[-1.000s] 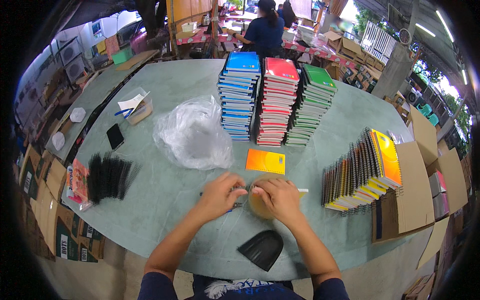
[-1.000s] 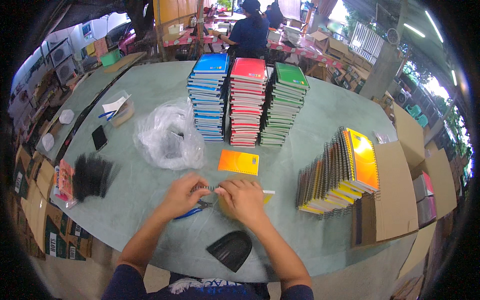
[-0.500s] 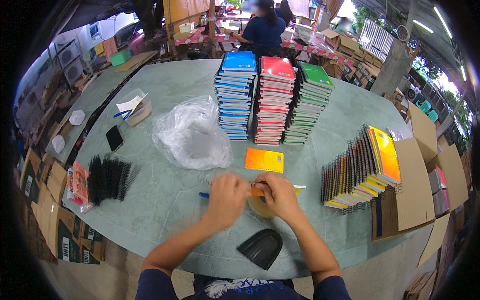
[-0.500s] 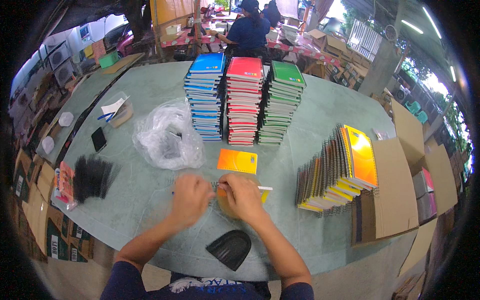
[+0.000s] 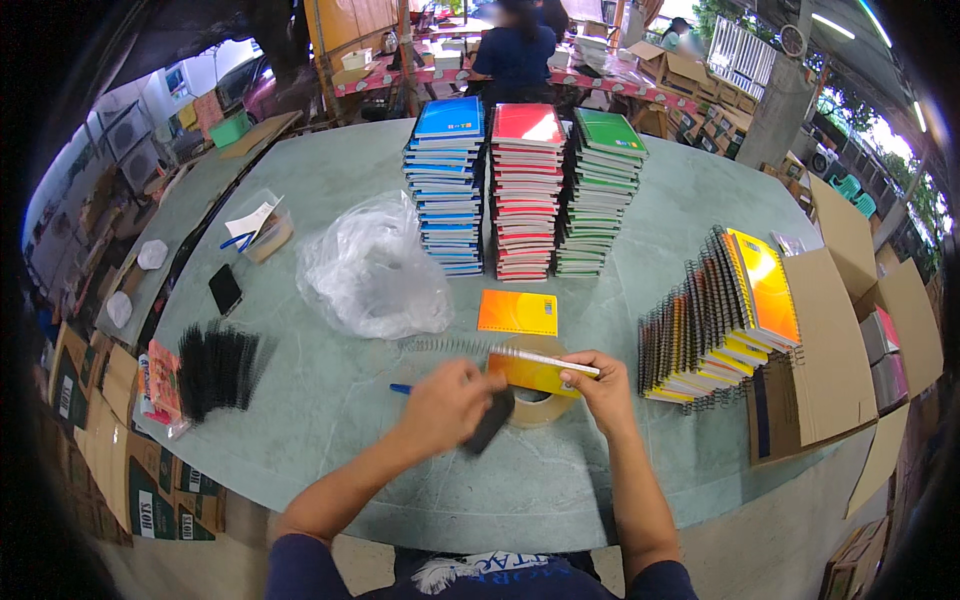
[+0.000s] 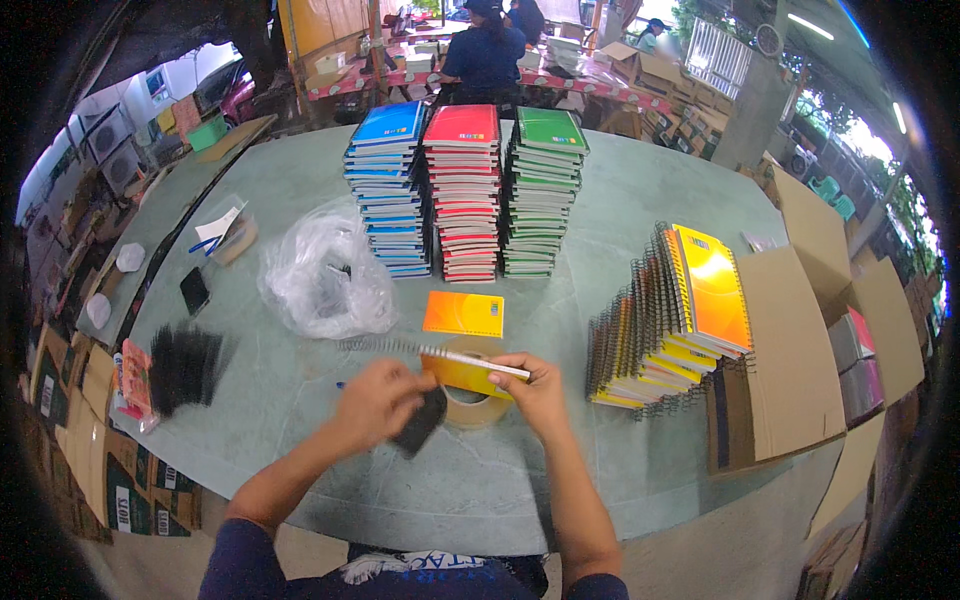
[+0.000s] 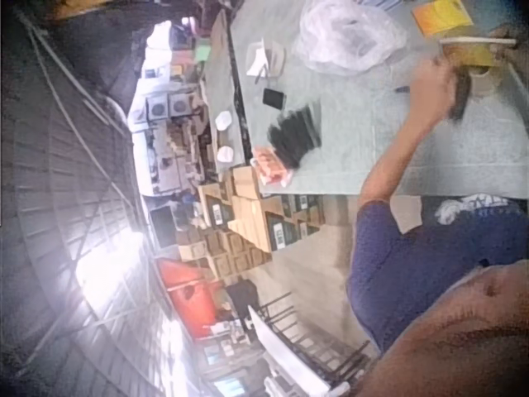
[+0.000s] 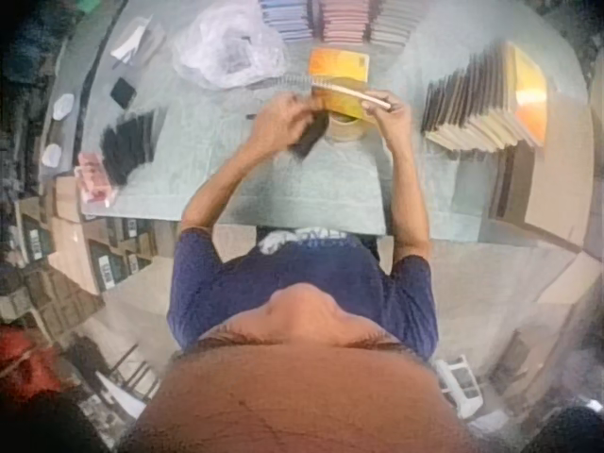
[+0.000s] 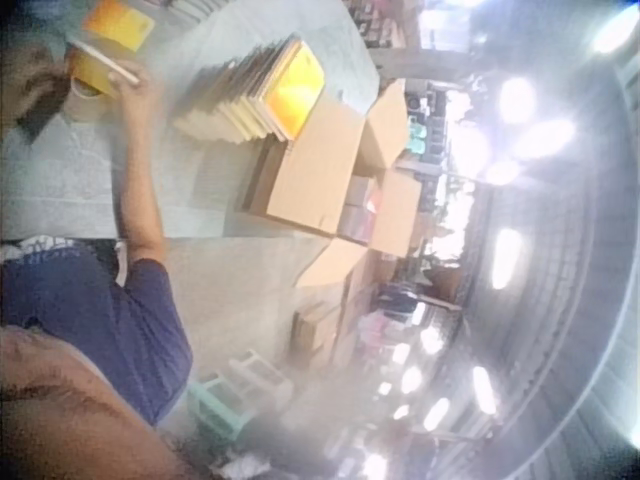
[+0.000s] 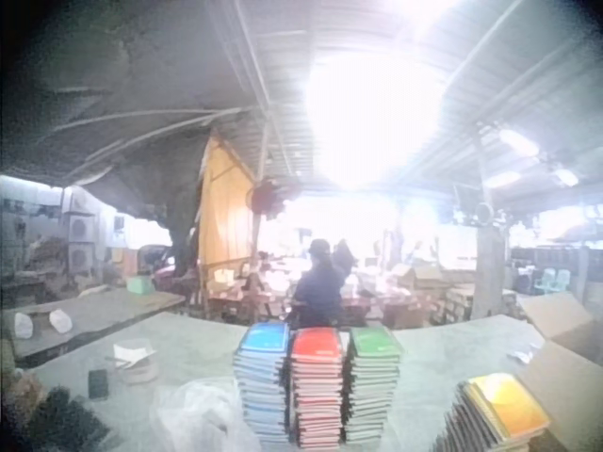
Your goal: The person places a spiral binding onto a yellow notebook, wraps a black tape around the edge of the notebook, and stacks the finished notebook into a pile before packing multiple notebooks into a cardboard box.
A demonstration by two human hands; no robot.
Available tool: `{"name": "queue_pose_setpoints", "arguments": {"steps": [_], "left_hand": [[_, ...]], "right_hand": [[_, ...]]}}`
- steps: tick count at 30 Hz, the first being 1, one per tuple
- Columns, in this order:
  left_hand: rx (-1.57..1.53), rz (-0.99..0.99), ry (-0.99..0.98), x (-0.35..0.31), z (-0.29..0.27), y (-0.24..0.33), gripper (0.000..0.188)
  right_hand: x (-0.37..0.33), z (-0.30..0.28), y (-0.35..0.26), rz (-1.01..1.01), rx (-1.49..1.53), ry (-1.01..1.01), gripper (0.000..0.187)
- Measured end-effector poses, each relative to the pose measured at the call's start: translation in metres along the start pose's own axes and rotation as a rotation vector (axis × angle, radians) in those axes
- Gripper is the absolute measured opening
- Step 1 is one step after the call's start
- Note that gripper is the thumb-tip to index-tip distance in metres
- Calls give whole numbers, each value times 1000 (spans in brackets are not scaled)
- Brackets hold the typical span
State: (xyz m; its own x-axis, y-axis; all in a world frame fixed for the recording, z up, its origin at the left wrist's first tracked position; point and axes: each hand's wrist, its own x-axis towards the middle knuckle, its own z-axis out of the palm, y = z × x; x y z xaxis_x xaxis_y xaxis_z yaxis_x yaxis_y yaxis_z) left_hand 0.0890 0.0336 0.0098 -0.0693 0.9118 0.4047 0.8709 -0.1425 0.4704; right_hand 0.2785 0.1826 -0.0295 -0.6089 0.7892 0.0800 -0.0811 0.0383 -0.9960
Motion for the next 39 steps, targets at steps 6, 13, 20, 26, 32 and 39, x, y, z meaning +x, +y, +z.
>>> {"name": "queue_pose_setpoints", "arguments": {"steps": [6, 13, 20, 26, 32, 39], "left_hand": [[41, -28, 336, 5, -9, 4, 32], [18, -28, 595, 16, -5, 21, 34], [-111, -72, 645, 34, -8, 38, 33], [-147, 78, 176, 30, 16, 31, 29], [-135, 147, 21, 36, 17, 37, 31], [-66, 225, 57, 43, 18, 50, 29]], "right_hand": [[-13, 7, 1, -12, 59, 40, 17], [-21, 8, 7, -33, 65, 75, 15], [-19, 5, 7, -38, 78, 39, 18], [-22, 2, 7, -43, -44, -83, 21], [-21, 0, 11, -43, 88, -114, 27], [-23, -1, 16, -45, -12, -111, 28]]}}
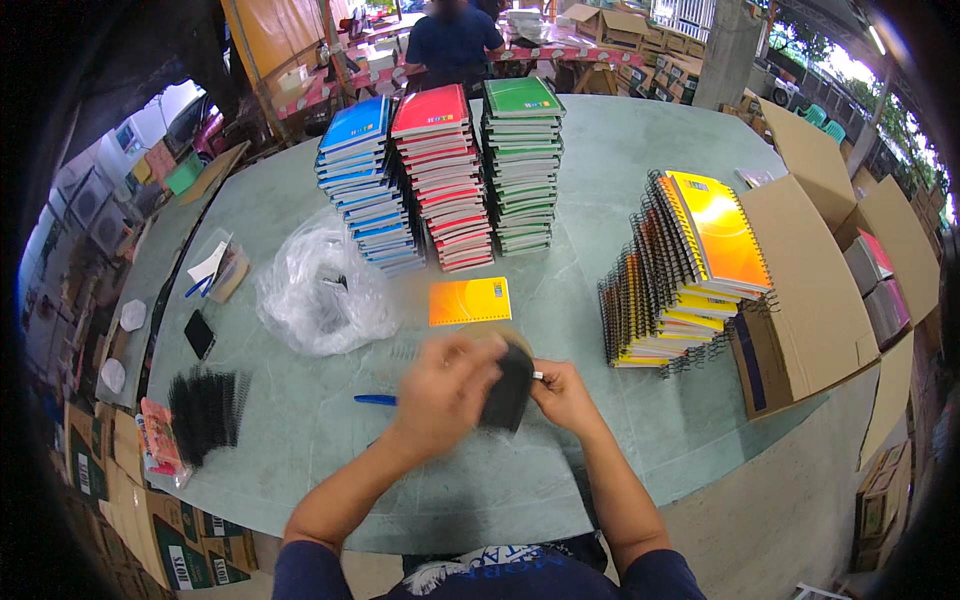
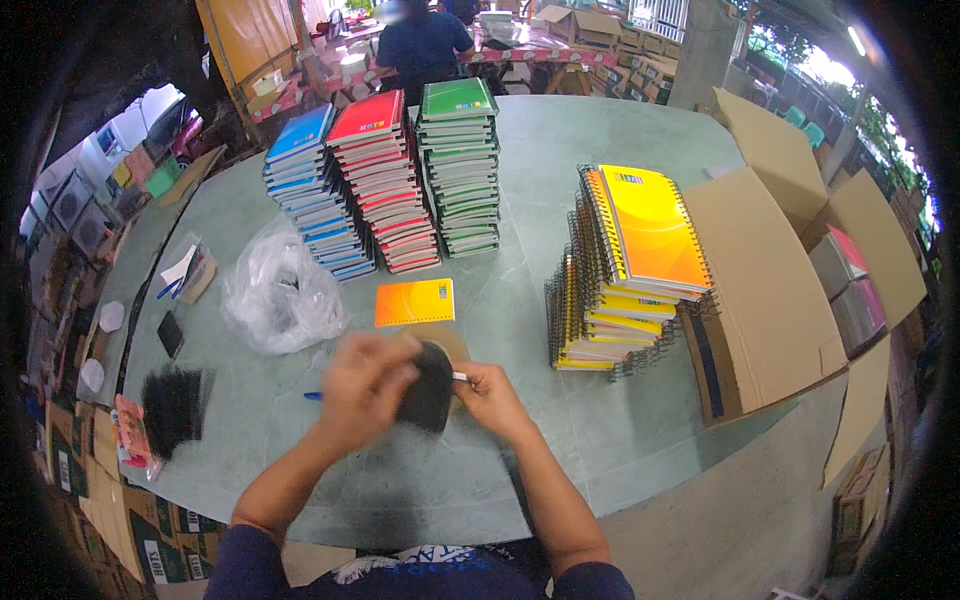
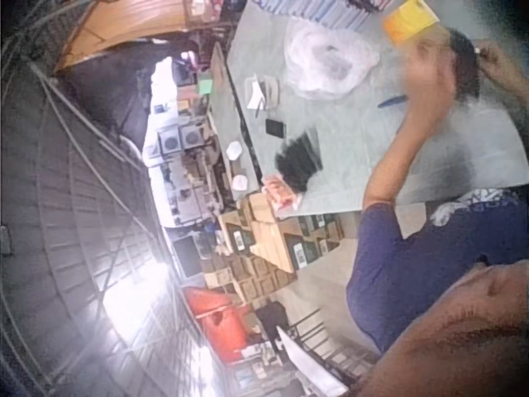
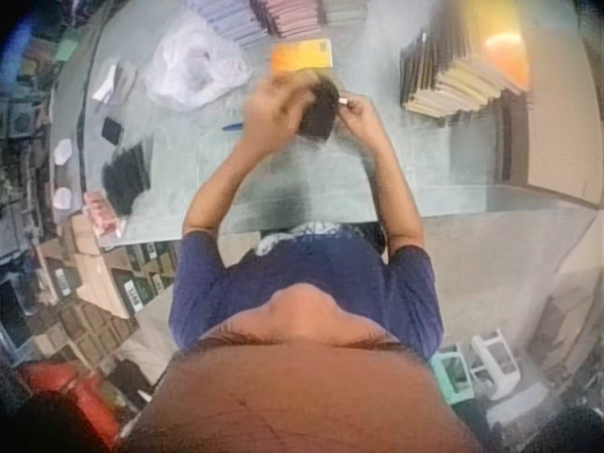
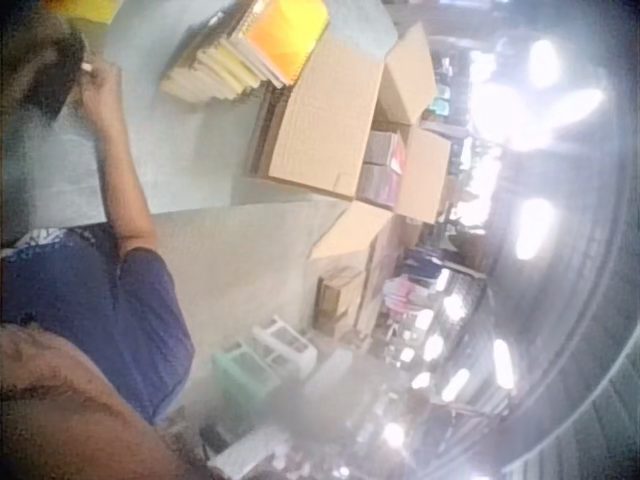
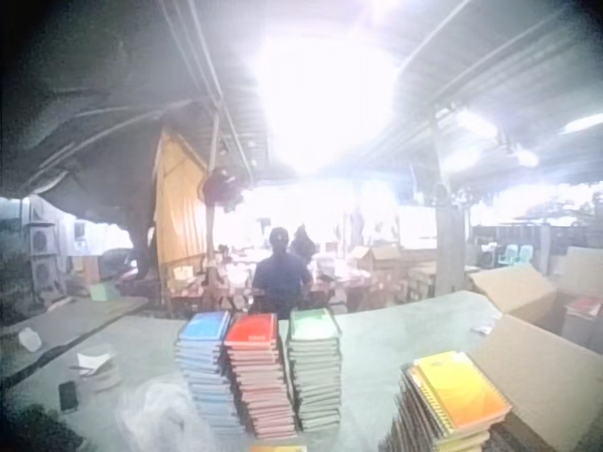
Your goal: The person places a spiral binding onto a yellow notebook, wraps a black tape around the edge of the notebook, and stacks the finished notebook into a pile before packing multiple notebooks into a cardboard box.
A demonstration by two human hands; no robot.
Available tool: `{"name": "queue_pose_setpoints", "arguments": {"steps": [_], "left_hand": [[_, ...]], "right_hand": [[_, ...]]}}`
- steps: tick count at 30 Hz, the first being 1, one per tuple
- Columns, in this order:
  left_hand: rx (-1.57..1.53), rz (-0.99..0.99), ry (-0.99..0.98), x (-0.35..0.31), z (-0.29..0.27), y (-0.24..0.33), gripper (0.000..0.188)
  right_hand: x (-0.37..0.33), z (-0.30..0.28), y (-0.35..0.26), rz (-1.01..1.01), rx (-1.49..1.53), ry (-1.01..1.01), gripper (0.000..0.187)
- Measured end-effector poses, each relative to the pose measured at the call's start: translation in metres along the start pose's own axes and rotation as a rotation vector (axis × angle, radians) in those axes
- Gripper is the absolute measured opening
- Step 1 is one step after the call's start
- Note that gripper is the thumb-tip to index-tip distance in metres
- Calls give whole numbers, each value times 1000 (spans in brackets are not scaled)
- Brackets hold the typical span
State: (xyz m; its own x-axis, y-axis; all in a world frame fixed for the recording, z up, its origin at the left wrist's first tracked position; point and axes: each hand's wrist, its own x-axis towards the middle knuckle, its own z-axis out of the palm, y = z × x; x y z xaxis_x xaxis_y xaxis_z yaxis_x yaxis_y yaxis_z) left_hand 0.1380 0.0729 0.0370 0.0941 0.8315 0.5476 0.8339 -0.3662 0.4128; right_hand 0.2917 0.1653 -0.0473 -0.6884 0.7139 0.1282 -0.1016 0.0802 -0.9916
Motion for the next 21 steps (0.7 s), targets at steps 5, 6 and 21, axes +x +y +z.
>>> {"name": "queue_pose_setpoints", "arguments": {"steps": [5, 6, 21], "left_hand": [[-125, -150, -173, -32, 26, 10, 28], [-166, -170, -294, -52, 33, 13, 28], [97, -24, -199, 14, 5, -12, 24]], "right_hand": [[-1, -7, 1, 9, 30, -52, 28], [2, -1, -5, -5, 40, -62, 28], [0, -7, -4, 18, -56, 37, 19]]}}
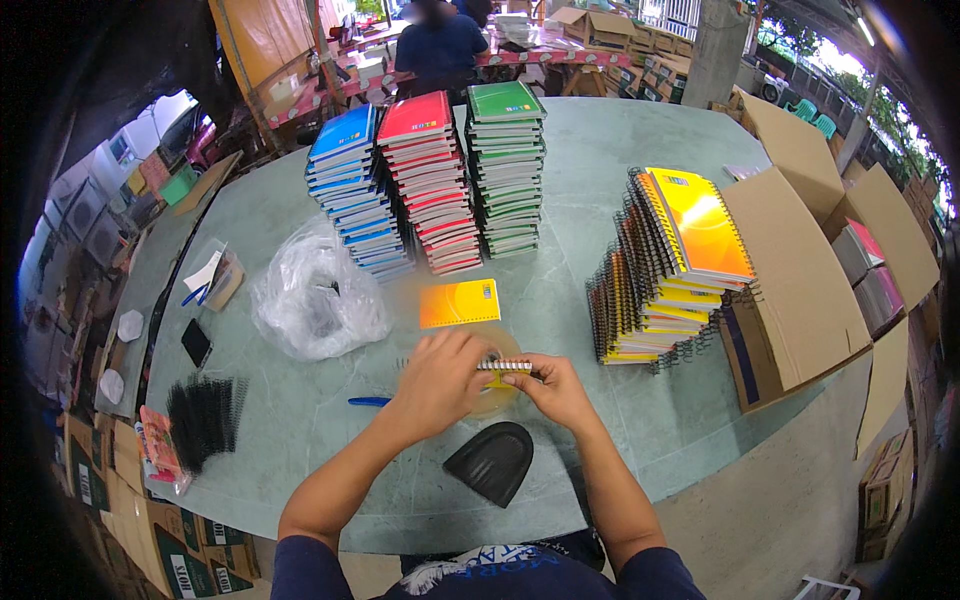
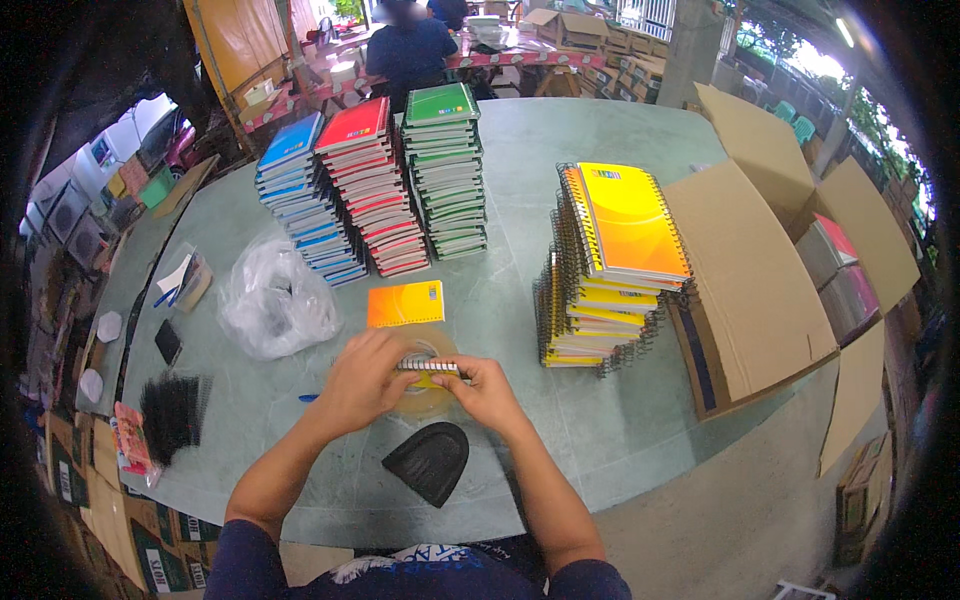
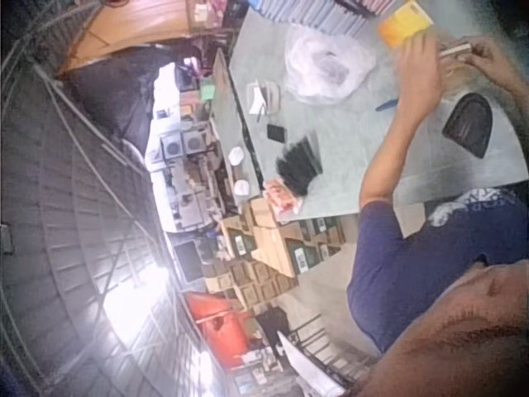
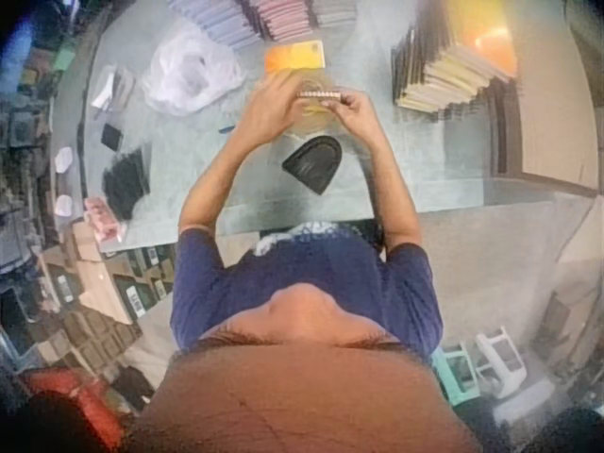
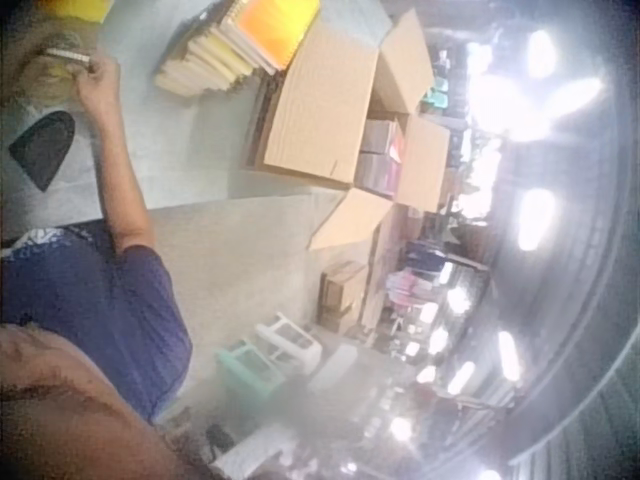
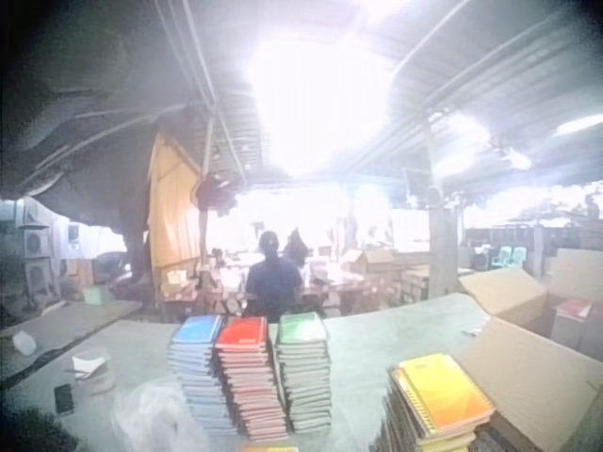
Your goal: The person places a spiral binding onto a yellow notebook, wraps a black tape around the edge of the notebook, and stacks the finished notebook into a pile before packing multiple notebooks into a cardboard box.
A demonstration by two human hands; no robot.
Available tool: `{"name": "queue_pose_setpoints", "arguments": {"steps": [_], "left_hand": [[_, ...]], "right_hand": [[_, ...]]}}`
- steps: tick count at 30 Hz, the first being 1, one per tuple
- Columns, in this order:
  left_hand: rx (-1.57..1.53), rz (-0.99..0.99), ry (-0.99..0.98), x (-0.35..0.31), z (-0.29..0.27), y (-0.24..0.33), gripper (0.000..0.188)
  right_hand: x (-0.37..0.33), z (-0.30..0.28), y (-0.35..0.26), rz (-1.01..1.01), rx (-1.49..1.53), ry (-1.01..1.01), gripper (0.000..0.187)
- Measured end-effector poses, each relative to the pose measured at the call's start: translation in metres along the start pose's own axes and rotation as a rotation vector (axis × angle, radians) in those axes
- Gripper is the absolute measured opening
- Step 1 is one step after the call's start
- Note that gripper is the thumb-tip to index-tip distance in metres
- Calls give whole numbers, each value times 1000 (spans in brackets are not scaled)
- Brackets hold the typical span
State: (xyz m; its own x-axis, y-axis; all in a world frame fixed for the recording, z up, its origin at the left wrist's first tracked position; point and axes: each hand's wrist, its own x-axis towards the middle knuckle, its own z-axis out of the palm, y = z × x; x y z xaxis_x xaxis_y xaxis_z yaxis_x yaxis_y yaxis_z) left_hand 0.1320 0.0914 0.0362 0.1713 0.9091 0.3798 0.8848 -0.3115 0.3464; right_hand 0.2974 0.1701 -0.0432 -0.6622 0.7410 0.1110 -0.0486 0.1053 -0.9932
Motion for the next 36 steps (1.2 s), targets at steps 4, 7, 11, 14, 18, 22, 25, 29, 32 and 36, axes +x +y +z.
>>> {"name": "queue_pose_setpoints", "arguments": {"steps": [4, 7, 11, 14, 18, 22, 25, 29, 32, 36], "left_hand": [[-5, 66, 11, 11, 19, 4, 21], [-90, 87, -110, 14, 27, 0, 22], [-154, 95, -79, 21, 28, 7, 21], [-205, 96, -41, 21, 30, 8, 18], [-266, 88, 17, 20, 32, 7, 16], [-289, 72, 29, 19, 33, 4, 16], [-236, 1, 11, 21, 30, 10, 18], [-279, -9, 171, 22, 15, 16, 25], [-130, 37, 558, 23, -32, 28, 29], [-116, -1, 715, 17, -53, 2, 24]], "right_hand": [[0, -1, 1, 46, -145, 6, 20], [-1, -2, 0, -66, -191, 72, 21], [-2, -3, 4, -21, -291, 110, 22], [-5, -3, -4, -19, -338, 114, 22], [-6, 2, -7, -22, -375, 153, 19], [-6, 10, -17, 5, -433, 162, 18], [-11, 11, -7, -80, -544, 184, 21], [-16, 10, -39, -136, -409, 167, 31], [-28, -13, -100, -695, -584, 397, 32], [-33, -81, -192, -1036, -998, 889, 33]]}}
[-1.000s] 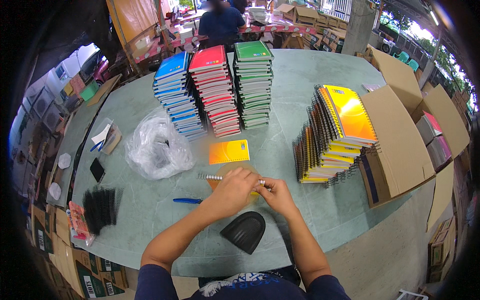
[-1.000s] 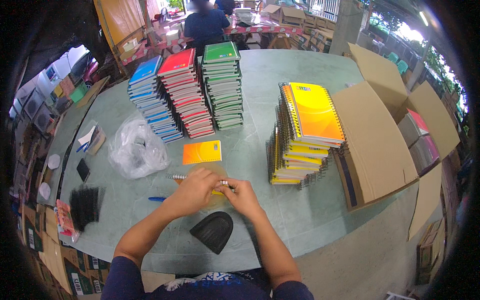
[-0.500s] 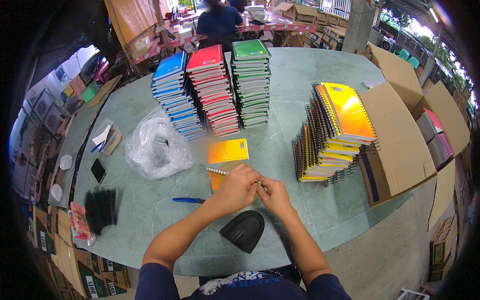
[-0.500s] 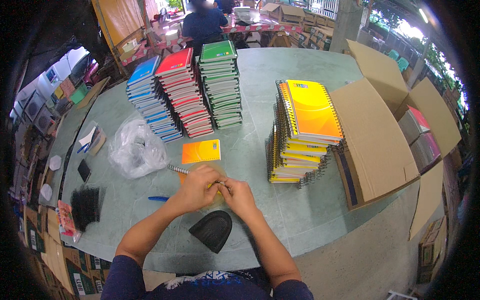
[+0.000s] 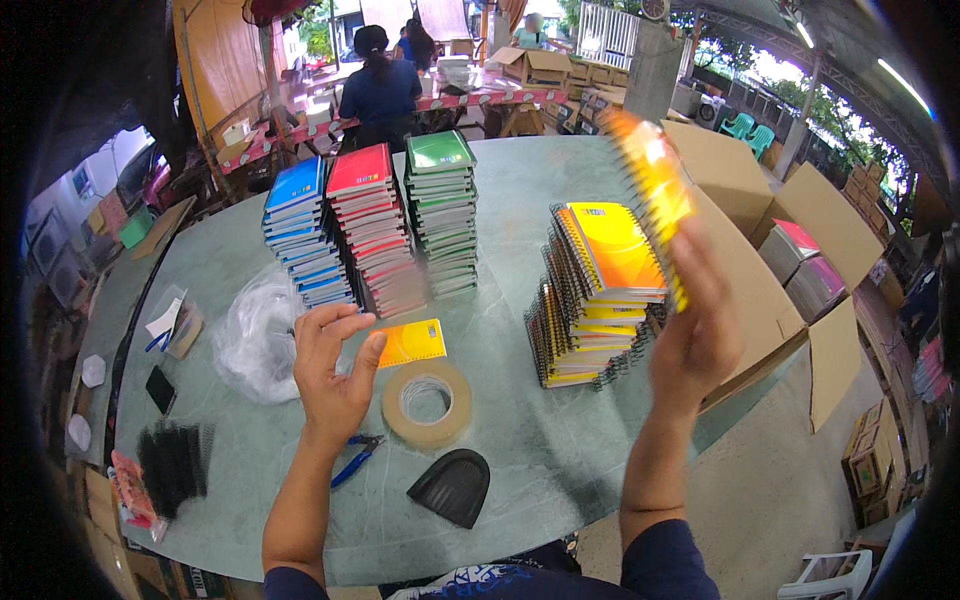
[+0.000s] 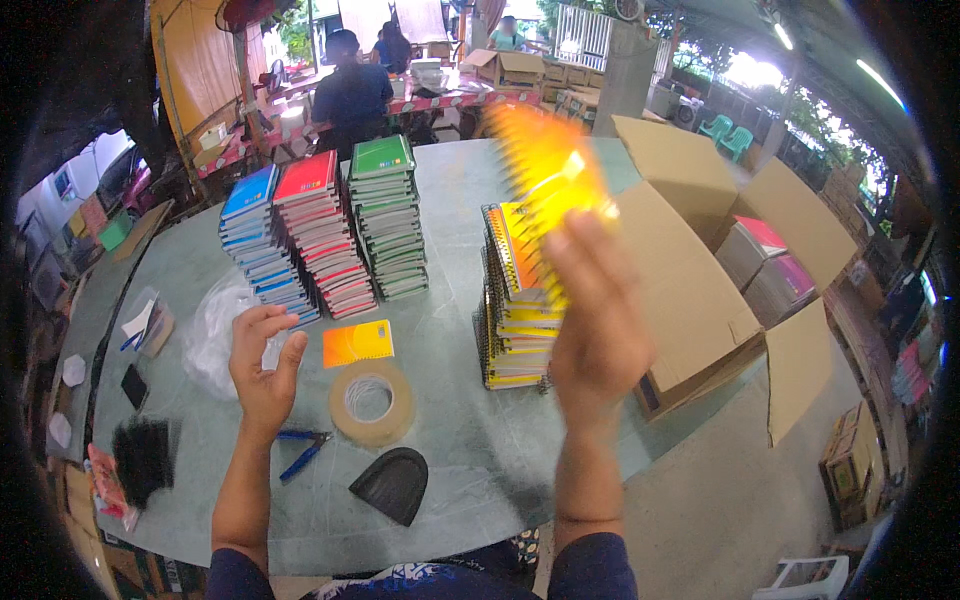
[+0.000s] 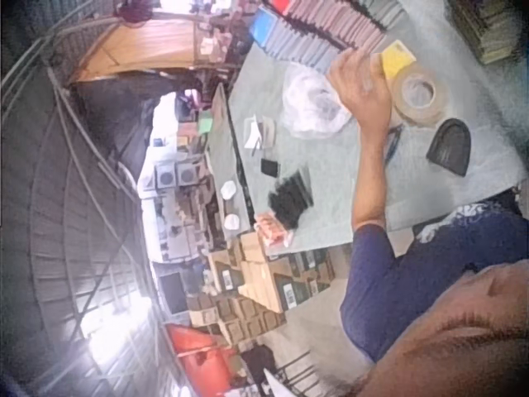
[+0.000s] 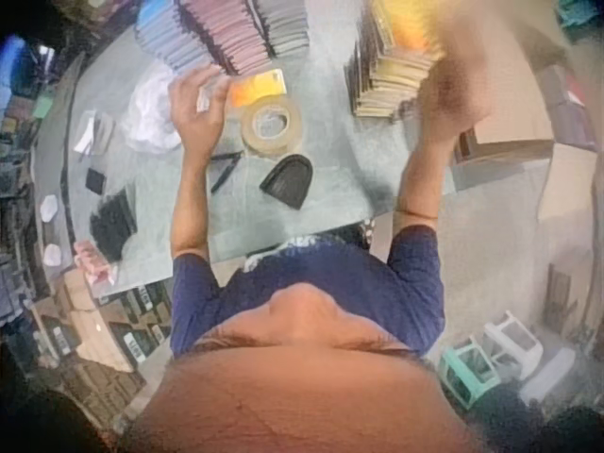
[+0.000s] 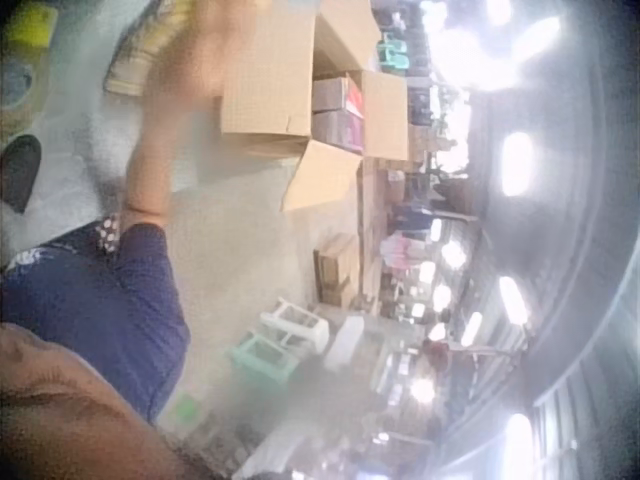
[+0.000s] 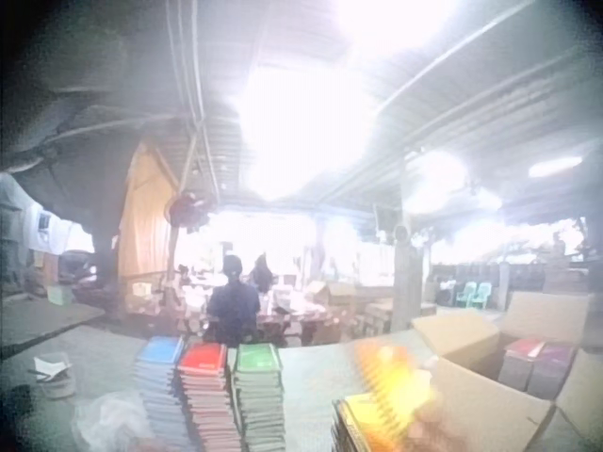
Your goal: The person places a spiral binding onto a yellow notebook, wraps a black tape around the edge of the notebook, and stacks the finished notebook into a pile before packing multiple notebooks into a cardboard box.
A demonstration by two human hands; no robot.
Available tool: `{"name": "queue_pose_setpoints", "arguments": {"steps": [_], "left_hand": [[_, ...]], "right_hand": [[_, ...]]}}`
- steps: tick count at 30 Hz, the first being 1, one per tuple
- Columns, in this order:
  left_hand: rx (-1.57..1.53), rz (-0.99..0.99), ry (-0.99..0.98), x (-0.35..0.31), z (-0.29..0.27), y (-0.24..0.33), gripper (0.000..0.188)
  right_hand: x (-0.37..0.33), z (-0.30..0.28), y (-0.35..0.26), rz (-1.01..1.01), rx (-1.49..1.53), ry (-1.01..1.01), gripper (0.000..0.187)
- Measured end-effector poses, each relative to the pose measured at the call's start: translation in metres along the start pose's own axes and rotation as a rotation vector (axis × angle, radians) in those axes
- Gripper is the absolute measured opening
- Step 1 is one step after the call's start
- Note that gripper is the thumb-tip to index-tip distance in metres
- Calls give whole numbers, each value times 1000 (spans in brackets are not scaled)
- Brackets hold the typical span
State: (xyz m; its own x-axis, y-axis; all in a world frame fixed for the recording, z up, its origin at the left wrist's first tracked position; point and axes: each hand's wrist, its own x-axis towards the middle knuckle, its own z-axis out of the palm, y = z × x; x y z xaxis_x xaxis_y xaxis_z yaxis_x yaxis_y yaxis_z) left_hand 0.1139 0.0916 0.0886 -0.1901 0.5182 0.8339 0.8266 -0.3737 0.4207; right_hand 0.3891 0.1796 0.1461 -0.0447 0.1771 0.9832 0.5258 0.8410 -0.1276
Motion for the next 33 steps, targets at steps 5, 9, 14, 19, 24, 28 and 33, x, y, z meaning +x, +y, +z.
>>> {"name": "queue_pose_setpoints", "arguments": {"steps": [5, 9, 14, 19, 24, 28, 33], "left_hand": [[184, 112, -98, -24, 21, -90, 13], [190, 73, -709, -67, 65, -172, 14], [328, -71, -969, -76, 67, -205, 17], [439, 23, -1184, -66, 91, -179, 18], [423, 131, -848, -77, 84, -187, 20], [279, -232, -755, -46, 84, -160, 20], [142, -138, -874, -28, 14, -80, 18]], "right_hand": [[0, -16, 40, 273, -55, -730, 31], [5, -24, 29, 188, -76, -704, 39], [-1, -28, -13, -2, 24, -539, 32], [-3, -44, -40, -107, 88, -524, 27], [-11, -39, -44, -121, 206, -577, 25], [-31, -22, -45, -29, 267, -679, 24], [-84, 67, -75, -5, 249, -641, 32]]}}
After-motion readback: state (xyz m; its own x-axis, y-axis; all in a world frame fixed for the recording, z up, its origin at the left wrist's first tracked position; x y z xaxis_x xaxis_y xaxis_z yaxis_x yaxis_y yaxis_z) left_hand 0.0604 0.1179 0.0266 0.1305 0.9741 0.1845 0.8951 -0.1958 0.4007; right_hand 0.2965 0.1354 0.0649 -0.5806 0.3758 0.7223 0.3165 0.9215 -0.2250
